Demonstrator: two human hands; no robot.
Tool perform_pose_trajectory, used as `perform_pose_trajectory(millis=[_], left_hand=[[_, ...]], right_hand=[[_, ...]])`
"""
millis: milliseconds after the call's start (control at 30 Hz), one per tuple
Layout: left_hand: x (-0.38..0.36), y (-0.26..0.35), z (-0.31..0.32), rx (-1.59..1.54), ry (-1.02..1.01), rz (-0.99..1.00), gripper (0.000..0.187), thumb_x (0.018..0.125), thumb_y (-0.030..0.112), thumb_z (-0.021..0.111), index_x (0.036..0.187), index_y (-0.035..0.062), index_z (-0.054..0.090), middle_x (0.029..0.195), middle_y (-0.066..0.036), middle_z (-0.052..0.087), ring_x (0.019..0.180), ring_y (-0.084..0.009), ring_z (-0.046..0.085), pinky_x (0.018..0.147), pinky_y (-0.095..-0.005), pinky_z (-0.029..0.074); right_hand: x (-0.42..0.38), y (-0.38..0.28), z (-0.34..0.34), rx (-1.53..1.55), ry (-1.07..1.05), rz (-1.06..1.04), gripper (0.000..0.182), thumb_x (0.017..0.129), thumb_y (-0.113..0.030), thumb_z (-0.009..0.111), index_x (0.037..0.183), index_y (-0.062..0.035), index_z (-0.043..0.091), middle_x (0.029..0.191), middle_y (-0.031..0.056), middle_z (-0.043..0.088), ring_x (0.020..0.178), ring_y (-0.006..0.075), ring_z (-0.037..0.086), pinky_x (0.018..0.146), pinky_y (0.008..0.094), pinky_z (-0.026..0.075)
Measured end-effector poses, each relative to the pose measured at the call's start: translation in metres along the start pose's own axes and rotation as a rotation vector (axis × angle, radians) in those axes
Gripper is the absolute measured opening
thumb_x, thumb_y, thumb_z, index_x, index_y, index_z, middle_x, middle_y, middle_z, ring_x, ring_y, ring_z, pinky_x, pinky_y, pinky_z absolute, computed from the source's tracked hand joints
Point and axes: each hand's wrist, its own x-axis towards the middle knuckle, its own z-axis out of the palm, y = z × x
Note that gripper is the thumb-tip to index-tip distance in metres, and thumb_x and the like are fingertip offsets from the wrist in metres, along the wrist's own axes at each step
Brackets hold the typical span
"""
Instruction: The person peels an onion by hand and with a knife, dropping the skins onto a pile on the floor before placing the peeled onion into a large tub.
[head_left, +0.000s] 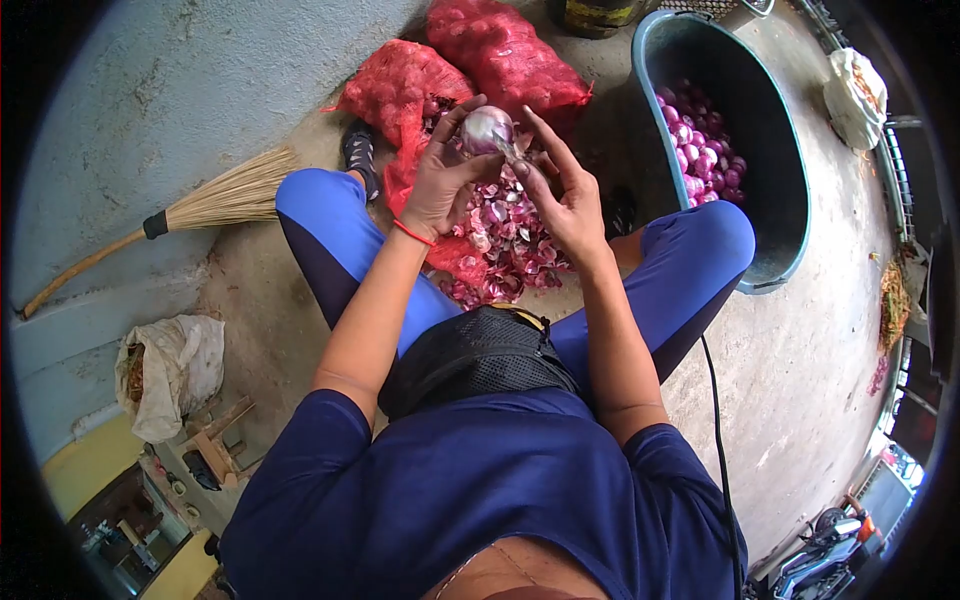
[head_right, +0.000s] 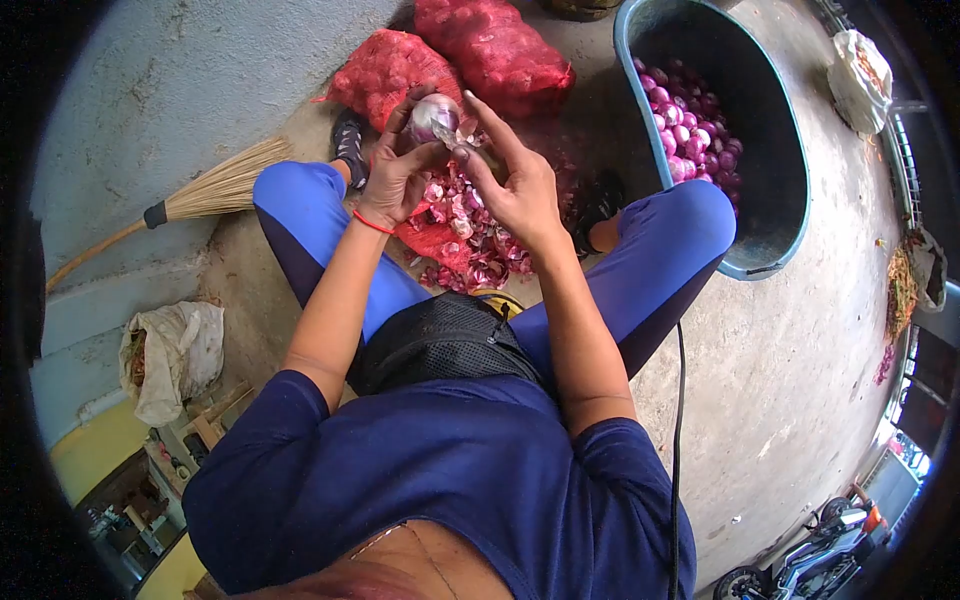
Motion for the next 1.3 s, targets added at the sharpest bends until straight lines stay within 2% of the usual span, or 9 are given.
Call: perform_pose_trajectory(millis=[67, 567, 667, 767, 867, 1033, 1100, 1200, 1300], left_hand=[[0.001, 0.0, -0.002, 0.028, -0.01, 0.032, 0.07, 0.081, -0.012, 0.067, 0.142, 0.0119, 0.044, 0.126, -0.006, 0.058, 0.116, -0.0185, 0.058, 0.101, -0.0326, 0.049], [0.002, -0.003, -0.009, 0.267, 0.007, 0.153, 0.075, 0.076, -0.017, 0.068, 0.142, 0.0118, 0.046, 0.136, -0.006, 0.052, 0.121, -0.0184, 0.055, 0.102, -0.0331, 0.05], [0.0, -0.005, -0.008, 0.29, 0.006, 0.169, 0.074, 0.076, -0.017, 0.068, 0.141, 0.0118, 0.047, 0.136, -0.006, 0.052, 0.121, -0.0188, 0.054, 0.102, -0.0343, 0.051], [0.0, -0.007, -0.008, 0.242, 0.002, 0.151, 0.073, 0.077, -0.017, 0.068, 0.14, 0.012, 0.047, 0.135, -0.005, 0.052, 0.122, -0.0192, 0.054, 0.101, -0.0348, 0.052], [0.002, -0.006, -0.008, 0.177, 0.056, 0.142, 0.072, 0.075, -0.017, 0.07, 0.139, 0.0088, 0.046, 0.132, -0.006, 0.052, 0.116, -0.0183, 0.056, 0.098, -0.0338, 0.054], [0.001, -0.002, -0.005, 0.178, 0.05, 0.132, 0.072, 0.076, -0.017, 0.068, 0.139, 0.0087, 0.045, 0.132, -0.007, 0.052, 0.117, -0.0195, 0.056, 0.098, -0.0346, 0.054], [0.001, -0.001, -0.005, 0.2, 0.038, 0.132, 0.071, 0.076, -0.017, 0.068, 0.139, 0.0089, 0.045, 0.132, -0.007, 0.052, 0.117, -0.02, 0.056, 0.098, -0.0349, 0.053], [0.0, -0.003, -0.006, 0.224, 0.02, 0.145, 0.07, 0.076, -0.016, 0.068, 0.138, 0.0096, 0.046, 0.132, -0.007, 0.052, 0.118, -0.0207, 0.056, 0.099, -0.0355, 0.053], [0.001, -0.005, -0.007, 0.209, 0.023, 0.161, 0.07, 0.076, -0.016, 0.069, 0.136, 0.0105, 0.046, 0.131, -0.007, 0.053, 0.118, -0.0208, 0.056, 0.099, -0.0361, 0.053]], right_hand=[[0.0, -0.001, -0.002, -0.008, -0.005, 0.065, 0.055, 0.09, -0.02, 0.066, 0.143, -0.0222, 0.049, 0.116, 0.0129, 0.069, 0.104, 0.0176, 0.067, 0.088, 0.0316, 0.049], [0.004, 0.004, 0.002, -0.166, 0.037, -0.078, 0.039, 0.091, -0.016, 0.062, 0.129, -0.0236, 0.063, 0.118, 0.0128, 0.067, 0.111, 0.0268, 0.065, 0.09, 0.0337, 0.05], [0.004, 0.004, 0.004, -0.155, 0.063, -0.087, 0.035, 0.094, -0.015, 0.06, 0.128, -0.0192, 0.064, 0.12, 0.0111, 0.068, 0.112, 0.0214, 0.065, 0.093, 0.0313, 0.048], [0.005, 0.006, 0.008, 0.16, 0.091, 0.036, 0.033, 0.097, -0.016, 0.059, 0.13, -0.0141, 0.062, 0.121, 0.0083, 0.068, 0.113, 0.0146, 0.062, 0.096, 0.0292, 0.045], [0.01, 0.015, 0.004, 0.164, 0.148, -0.006, 0.033, 0.099, -0.016, 0.056, 0.131, -0.0104, 0.061, 0.122, 0.0059, 0.067, 0.114, 0.0108, 0.058, 0.099, 0.028, 0.043], [0.005, 0.003, 0.0, -0.01, 0.042, 0.047, 0.045, 0.094, -0.018, 0.06, 0.138, -0.0205, 0.055, 0.124, 0.0096, 0.066, 0.113, 0.0138, 0.062, 0.096, 0.0301, 0.046], [0.004, 0.008, 0.004, -0.063, 0.033, -0.023, 0.049, 0.093, -0.02, 0.062, 0.141, -0.0233, 0.052, 0.124, 0.01, 0.067, 0.113, 0.0143, 0.062, 0.095, 0.0311, 0.046], [0.003, 0.008, 0.004, -0.058, 0.051, -0.049, 0.05, 0.093, -0.02, 0.061, 0.142, -0.0226, 0.05, 0.123, 0.0114, 0.067, 0.111, 0.0149, 0.063, 0.096, 0.0327, 0.047], [0.001, 0.005, 0.005, 0.12, 0.005, 0.114, 0.05, 0.095, -0.018, 0.059, 0.144, -0.0173, 0.048, 0.13, 0.0108, 0.063, 0.115, 0.0146, 0.06, 0.099, 0.0323, 0.044]])
